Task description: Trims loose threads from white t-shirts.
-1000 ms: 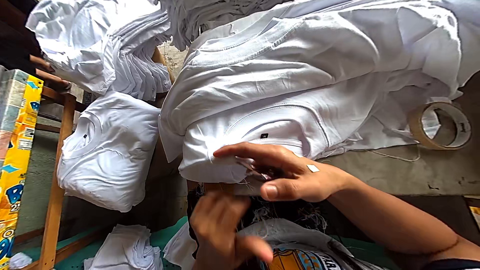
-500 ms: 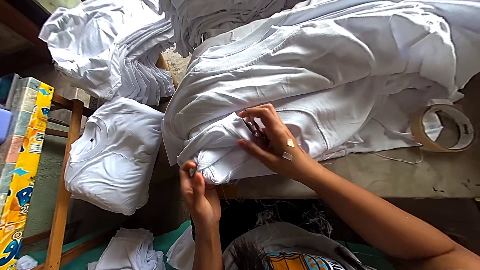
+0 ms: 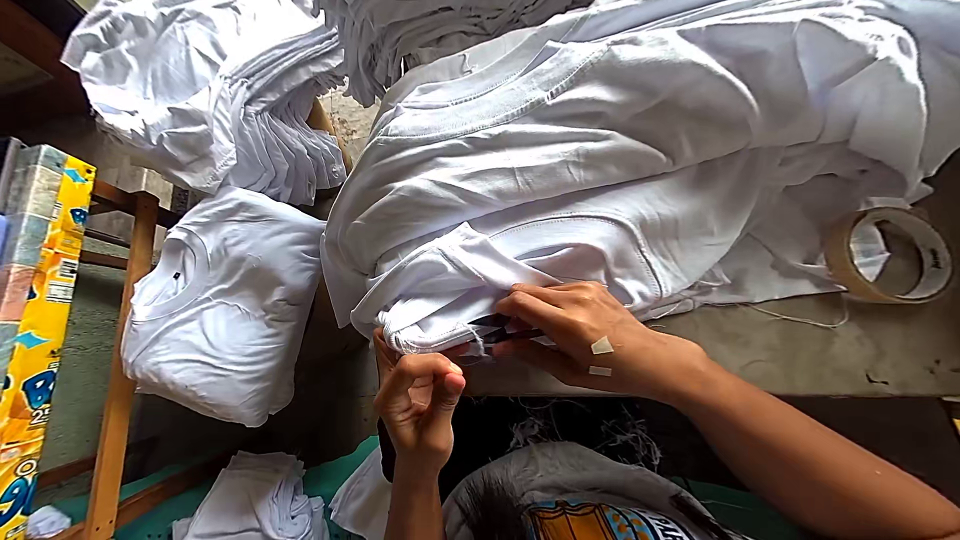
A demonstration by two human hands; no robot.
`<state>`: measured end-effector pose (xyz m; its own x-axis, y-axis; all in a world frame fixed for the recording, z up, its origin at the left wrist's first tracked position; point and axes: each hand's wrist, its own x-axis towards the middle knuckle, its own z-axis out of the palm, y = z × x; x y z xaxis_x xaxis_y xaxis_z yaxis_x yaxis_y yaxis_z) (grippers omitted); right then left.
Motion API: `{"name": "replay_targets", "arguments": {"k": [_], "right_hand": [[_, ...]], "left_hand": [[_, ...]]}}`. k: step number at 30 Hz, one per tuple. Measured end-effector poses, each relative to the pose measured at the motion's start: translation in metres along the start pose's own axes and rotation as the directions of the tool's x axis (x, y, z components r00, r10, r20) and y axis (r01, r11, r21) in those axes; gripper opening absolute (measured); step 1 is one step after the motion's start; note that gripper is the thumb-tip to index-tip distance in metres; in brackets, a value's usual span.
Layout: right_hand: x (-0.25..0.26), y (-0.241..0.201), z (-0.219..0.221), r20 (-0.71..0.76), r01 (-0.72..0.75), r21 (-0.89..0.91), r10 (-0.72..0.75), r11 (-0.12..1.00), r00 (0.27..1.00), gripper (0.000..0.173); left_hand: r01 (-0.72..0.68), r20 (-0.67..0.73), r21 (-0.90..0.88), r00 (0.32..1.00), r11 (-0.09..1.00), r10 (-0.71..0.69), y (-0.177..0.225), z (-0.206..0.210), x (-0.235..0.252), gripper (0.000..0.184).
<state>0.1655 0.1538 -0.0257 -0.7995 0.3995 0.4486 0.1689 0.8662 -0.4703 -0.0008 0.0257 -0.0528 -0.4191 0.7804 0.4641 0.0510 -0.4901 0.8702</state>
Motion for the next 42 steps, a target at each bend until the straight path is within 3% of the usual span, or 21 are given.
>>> {"name": "replay_targets", "arguments": {"k": [2, 5, 8, 10, 14, 17, 20, 23, 26, 28, 32, 36, 39, 40, 42], "right_hand": [[0.001, -0.002, -0.003, 0.012, -0.045, 0.067, 0.044, 0.997, 0.999, 0.031], [0.001, 0.000, -0.009, 0.068, -0.077, 0.158, 0.067, 0.984, 0.995, 0.031], [0.001, 0.000, -0.010, 0.092, -0.074, 0.156, 0.060, 0.985, 0.994, 0.030], [0.000, -0.001, -0.009, 0.087, -0.049, 0.117, 0.039, 0.992, 0.995, 0.030], [0.003, -0.006, -0.004, 0.092, 0.021, -0.006, -0.021, 1.000, 0.996, 0.033], [0.009, -0.013, 0.006, 0.059, 0.054, -0.033, -0.052, 0.998, 0.997, 0.031], [0.012, -0.012, 0.011, -0.003, 0.028, -0.038, -0.028, 0.999, 1.000, 0.031], [0.010, -0.013, 0.010, -0.012, 0.006, -0.055, -0.006, 0.998, 1.000, 0.030], [0.006, -0.019, 0.012, 0.001, 0.015, -0.076, -0.015, 0.997, 1.000, 0.032], [0.005, -0.025, 0.015, 0.008, 0.021, -0.091, -0.021, 0.996, 1.000, 0.033], [0.009, -0.035, 0.025, -0.034, 0.050, -0.144, -0.055, 0.988, 0.998, 0.035], [0.016, -0.035, 0.034, -0.089, 0.030, -0.155, -0.044, 0.987, 0.995, 0.031], [0.018, -0.038, 0.037, -0.146, -0.137, 0.058, 0.144, 0.989, 0.979, 0.029], [0.017, -0.042, 0.034, -0.056, -0.209, 0.245, 0.229, 0.947, 0.972, 0.030], [0.014, -0.048, 0.023, 0.243, -0.351, 0.618, 0.254, 0.704, 0.936, 0.034]], "left_hand": [[0.022, -0.011, 0.003, 1.000, 1.000, -0.022, -0.001, 0.003, 0.002, 0.013], [0.053, -0.087, 0.163, 0.995, 0.985, -0.039, -0.010, 0.006, 0.003, 0.039], [0.006, -0.162, 0.359, 0.985, 0.933, 0.056, -0.017, 0.008, 0.005, 0.013], [-0.010, -0.132, 0.220, 0.990, 0.975, 0.040, -0.012, 0.006, 0.005, 0.006], [0.001, -0.025, -0.047, 1.000, 0.999, -0.002, -0.001, 0.000, -0.001, 0.013], [0.001, -0.046, -0.017, 0.999, 1.000, -0.002, -0.002, 0.005, -0.005, 0.012], [0.010, -0.088, -0.095, 0.996, 0.995, -0.019, -0.001, 0.005, -0.005, 0.013], [-0.001, -0.195, -0.016, 0.981, 1.000, -0.002, -0.006, 0.004, -0.002, 0.031], [-0.034, -0.288, 0.090, 0.956, 0.995, 0.059, -0.011, -0.001, 0.001, 0.014], [-0.040, -0.238, 0.121, 0.969, 0.992, 0.068, -0.005, -0.004, 0.000, 0.002], [-0.045, -0.036, 0.217, 0.998, 0.975, 0.055, 0.007, -0.012, -0.008, 0.014], [-0.051, 0.005, 0.288, 0.999, 0.956, 0.052, 0.006, -0.016, -0.011, 0.015], [-0.099, 0.029, 0.499, 0.995, 0.861, 0.098, 0.008, -0.016, -0.017, 0.011], [-0.149, 0.062, 0.583, 0.988, 0.798, 0.139, 0.014, -0.014, -0.020, 0.011], [-0.200, 0.143, 0.604, 0.979, 0.771, 0.142, 0.040, -0.009, -0.028, 0.008]]}}
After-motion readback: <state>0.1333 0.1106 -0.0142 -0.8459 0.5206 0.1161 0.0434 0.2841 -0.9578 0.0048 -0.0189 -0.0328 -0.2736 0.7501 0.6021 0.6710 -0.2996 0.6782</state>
